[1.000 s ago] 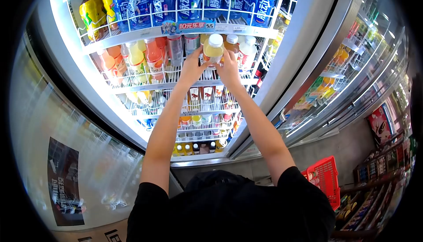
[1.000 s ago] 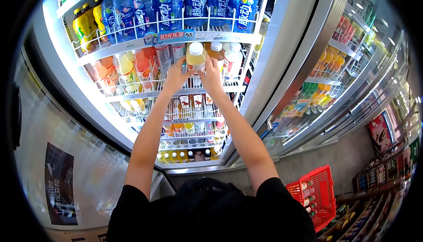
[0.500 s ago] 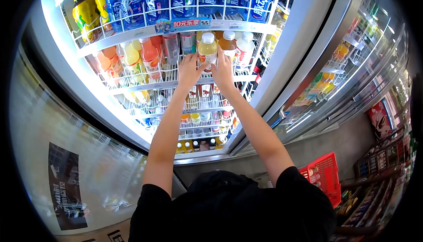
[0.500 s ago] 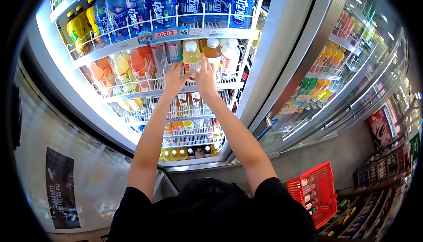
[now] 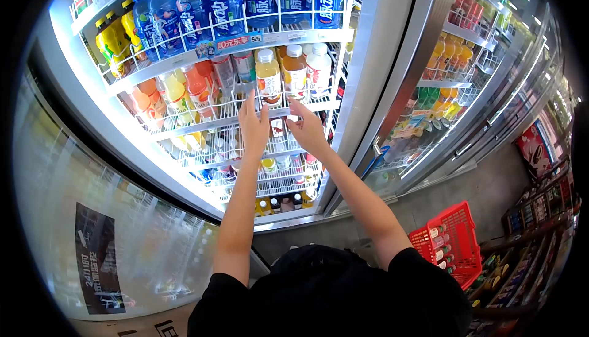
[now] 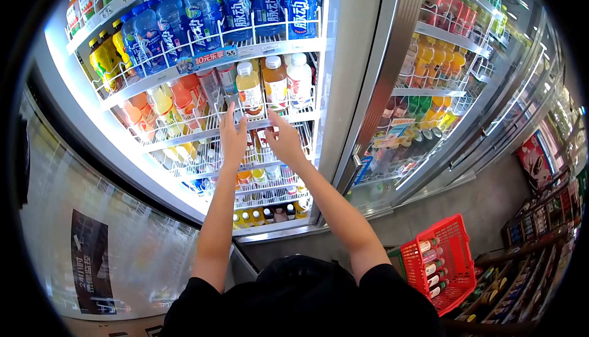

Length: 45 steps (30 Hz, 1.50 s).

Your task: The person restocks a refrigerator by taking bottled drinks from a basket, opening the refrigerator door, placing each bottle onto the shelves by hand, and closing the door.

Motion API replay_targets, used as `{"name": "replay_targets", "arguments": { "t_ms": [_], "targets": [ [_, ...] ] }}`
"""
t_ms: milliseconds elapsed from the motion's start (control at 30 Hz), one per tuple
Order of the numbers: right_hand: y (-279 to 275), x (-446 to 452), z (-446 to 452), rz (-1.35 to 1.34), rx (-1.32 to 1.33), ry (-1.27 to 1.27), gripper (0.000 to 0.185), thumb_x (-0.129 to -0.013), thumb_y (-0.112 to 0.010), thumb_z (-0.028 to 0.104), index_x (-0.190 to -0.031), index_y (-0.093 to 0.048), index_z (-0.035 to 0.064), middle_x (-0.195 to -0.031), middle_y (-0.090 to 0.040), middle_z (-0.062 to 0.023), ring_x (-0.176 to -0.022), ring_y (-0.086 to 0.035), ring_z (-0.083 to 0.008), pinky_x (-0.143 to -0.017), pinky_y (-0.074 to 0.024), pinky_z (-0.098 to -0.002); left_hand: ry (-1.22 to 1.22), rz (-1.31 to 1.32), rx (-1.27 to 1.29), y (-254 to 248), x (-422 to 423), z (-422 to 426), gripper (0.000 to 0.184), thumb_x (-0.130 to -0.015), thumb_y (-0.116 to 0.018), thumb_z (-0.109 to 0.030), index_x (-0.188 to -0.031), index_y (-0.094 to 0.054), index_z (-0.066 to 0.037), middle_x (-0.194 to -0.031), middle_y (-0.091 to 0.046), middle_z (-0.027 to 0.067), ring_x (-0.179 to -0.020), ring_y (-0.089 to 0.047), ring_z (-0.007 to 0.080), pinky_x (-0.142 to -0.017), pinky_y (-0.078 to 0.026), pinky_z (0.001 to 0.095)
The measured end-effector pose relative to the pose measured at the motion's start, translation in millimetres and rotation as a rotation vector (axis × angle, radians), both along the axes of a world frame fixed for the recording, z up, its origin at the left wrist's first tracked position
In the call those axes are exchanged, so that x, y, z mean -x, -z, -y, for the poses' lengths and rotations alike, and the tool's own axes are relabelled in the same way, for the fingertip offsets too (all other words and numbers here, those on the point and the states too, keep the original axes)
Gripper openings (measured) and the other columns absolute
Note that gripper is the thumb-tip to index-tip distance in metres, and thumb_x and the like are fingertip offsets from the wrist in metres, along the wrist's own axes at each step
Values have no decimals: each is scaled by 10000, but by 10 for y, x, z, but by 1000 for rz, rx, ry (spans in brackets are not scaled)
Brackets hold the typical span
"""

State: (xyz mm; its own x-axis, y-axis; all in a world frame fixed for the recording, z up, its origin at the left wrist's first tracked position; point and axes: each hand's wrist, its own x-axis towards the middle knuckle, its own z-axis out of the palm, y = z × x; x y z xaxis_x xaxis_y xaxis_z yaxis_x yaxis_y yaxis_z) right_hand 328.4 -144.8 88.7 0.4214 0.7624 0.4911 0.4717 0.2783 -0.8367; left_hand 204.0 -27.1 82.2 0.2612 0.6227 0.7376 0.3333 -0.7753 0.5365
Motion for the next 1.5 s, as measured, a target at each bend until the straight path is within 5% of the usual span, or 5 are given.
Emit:
{"name": "replay_targets", "arguments": {
  "t_ms": [367, 533, 733, 1100, 1500],
  "targets": [
    [-126, 21, 1234, -98, -66, -23, 544, -900, -636, -1, -1415, -464, 27, -1249, -623, -150, -1085, -636, -180, -849, -556, -284, 340, 334, 449, -1, 98, 1226, 547, -952, -639, -187, -1447, -443, -65, -1236, -587, 116, -1011, -605, 146, -843, -490, 283],
    [-66, -116, 1951, -287, -142, -104, 457, -932, -606, 2, -1374, -491, -13, -1215, -623, -136, -1041, -640, -150, -838, -550, -261, 413, 370, 466, -111, -47, 1991, 535, -965, -630, -188, -1445, -430, -63, -1242, -579, 115, -961, -595, 136, -824, -478, 276],
    [245, -388, 3081, -271, -208, 132, 347, -914, -650, 34, -1255, -602, -7, -1050, -686, -99, -943, -657, -133, -782, -542, -255, 531, 347, 594, 242, -317, 2898, 513, -964, -616, -146, -1430, -431, -39, -1214, -590, 99, -954, -589, 121, -817, -477, 269],
    [629, -552, 5352, -367, -222, 551, 317, -970, -615, 110, -1266, -574, 2, -1064, -648, -71, -989, -622, -133, -894, -489, -278, 968, 123, 767, 753, -1011, 4638, 458, -966, -608, -105, -1400, -476, -42, -1181, -590, 85, -889, -591, 88, -746, -472, 222],
    [988, -263, 6490, -605, -348, 972, 279, -1011, -545, 191, -1224, -595, 17, -1047, -665, -71, -950, -628, -128, -800, -519, -277, 1198, -119, 910, 1065, -891, 5302, 385, -956, -609, -98, -1331, -554, -38, -1137, -632, 84, -903, -619, 109, -827, -487, 262]
  ]
}}
